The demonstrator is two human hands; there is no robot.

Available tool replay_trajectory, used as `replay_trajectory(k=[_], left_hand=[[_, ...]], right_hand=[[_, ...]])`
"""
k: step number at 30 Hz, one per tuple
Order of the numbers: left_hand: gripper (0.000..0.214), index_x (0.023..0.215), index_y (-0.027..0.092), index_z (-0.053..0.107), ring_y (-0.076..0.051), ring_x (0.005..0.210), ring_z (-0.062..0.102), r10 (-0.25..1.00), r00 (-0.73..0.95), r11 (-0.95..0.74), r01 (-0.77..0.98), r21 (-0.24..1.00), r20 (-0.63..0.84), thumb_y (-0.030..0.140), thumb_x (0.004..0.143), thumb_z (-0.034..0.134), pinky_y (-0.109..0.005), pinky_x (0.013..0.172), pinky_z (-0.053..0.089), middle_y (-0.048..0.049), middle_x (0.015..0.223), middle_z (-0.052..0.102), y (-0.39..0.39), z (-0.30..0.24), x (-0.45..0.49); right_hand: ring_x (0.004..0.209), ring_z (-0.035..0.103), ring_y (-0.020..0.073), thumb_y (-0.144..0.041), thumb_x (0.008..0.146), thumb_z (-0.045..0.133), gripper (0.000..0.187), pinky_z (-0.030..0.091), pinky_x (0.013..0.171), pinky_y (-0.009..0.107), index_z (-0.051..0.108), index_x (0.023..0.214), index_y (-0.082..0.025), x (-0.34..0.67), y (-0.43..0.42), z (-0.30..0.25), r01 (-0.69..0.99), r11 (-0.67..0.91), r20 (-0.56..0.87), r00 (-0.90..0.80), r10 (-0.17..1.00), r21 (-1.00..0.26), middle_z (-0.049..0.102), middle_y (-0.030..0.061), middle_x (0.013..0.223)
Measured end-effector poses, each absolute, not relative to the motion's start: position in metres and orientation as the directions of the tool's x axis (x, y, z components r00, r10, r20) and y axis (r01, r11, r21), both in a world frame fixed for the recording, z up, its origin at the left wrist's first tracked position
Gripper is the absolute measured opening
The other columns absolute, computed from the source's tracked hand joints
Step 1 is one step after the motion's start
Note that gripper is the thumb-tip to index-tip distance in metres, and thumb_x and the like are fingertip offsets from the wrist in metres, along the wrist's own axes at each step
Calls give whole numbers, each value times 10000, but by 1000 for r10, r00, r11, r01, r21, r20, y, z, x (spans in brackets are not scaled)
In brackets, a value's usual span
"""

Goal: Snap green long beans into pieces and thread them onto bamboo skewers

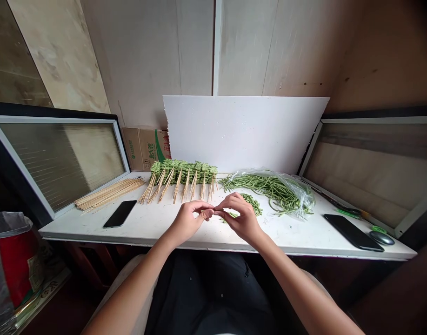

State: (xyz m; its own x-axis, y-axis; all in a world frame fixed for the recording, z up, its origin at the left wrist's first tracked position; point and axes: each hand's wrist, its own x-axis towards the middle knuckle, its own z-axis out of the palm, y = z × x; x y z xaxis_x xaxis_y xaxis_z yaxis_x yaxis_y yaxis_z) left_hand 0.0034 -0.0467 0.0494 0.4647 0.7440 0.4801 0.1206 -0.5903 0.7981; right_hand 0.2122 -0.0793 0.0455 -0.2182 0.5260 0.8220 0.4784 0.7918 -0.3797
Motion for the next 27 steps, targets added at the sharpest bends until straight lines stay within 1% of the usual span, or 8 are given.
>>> replay_trajectory(k=[4, 7, 10, 14, 17, 20, 24, 27], left_hand=[[164, 923, 183, 786, -201, 798, 672, 732, 460, -638, 206, 742, 502, 304, 949, 678, -307, 761, 508, -54, 839, 754, -49, 50, 2], [136, 847, 190, 763, -203, 808, 660, 703, 467, -682, 229, 695, 536, 226, 926, 658, -315, 782, 495, -51, 846, 747, -51, 50, 4], [163, 788, 187, 734, -188, 768, 639, 708, 474, -669, 215, 712, 523, 164, 900, 617, -298, 755, 491, -39, 785, 720, -56, 50, 8], [182, 783, 177, 725, -168, 725, 641, 720, 502, -620, 156, 769, 479, 141, 892, 583, -276, 744, 507, -21, 717, 692, -63, 55, 9], [186, 792, 172, 730, -166, 721, 657, 713, 526, -604, 122, 788, 465, 156, 907, 585, -279, 760, 524, -21, 707, 699, -65, 56, 8], [176, 800, 167, 742, -170, 723, 672, 700, 552, -587, 82, 805, 453, 178, 917, 612, -290, 775, 536, -28, 705, 709, -61, 53, 8], [202, 801, 149, 729, -178, 688, 696, 711, 544, -514, -30, 857, 445, 290, 937, 681, -306, 747, 553, -48, 700, 722, -50, 48, 6], [261, 884, 142, 727, -203, 728, 736, 721, 534, -462, -106, 881, 442, 398, 936, 725, -326, 779, 568, -77, 736, 765, -44, 47, 3]], right_hand=[[847, 589, 254, -273, 952, 713, 33, 495, 801, 435, 746, 950, -274, 208, -79, 43, 512, 787, 824, -239, 514, -343, 726, 62, 842], [887, 562, 266, -196, 973, 627, 143, 489, 788, 426, 728, 900, -265, 205, -81, 42, 515, 781, 802, -264, 536, -352, 704, 68, 825], [911, 559, 265, -169, 960, 611, 179, 482, 808, 422, 705, 835, -256, 202, -84, 43, 459, 771, 774, -240, 587, -442, 683, 57, 793], [893, 579, 250, -361, 946, 711, 213, 476, 844, 413, 681, 772, -242, 201, -84, 43, 286, 761, 736, -212, 642, -582, 659, 52, 795], [875, 585, 239, -516, 923, 717, 319, 486, 837, 398, 674, 780, -234, 201, -82, 40, 151, 742, 707, -228, 669, -653, 634, 57, 814], [852, 594, 227, -588, 899, 712, 378, 508, 813, 387, 663, 786, -230, 201, -81, 37, 56, 696, 663, -260, 702, -716, 609, 54, 834], [804, 600, 203, -564, 878, 750, 362, 529, 754, 367, 655, 784, -227, 202, -84, 42, -93, 646, 639, -308, 705, -758, 594, 38, 842], [820, 624, 213, -503, 845, 811, 291, 527, 750, 363, 718, 794, -232, 209, -83, 48, -59, 675, 665, -255, 702, -735, 644, 45, 815]])
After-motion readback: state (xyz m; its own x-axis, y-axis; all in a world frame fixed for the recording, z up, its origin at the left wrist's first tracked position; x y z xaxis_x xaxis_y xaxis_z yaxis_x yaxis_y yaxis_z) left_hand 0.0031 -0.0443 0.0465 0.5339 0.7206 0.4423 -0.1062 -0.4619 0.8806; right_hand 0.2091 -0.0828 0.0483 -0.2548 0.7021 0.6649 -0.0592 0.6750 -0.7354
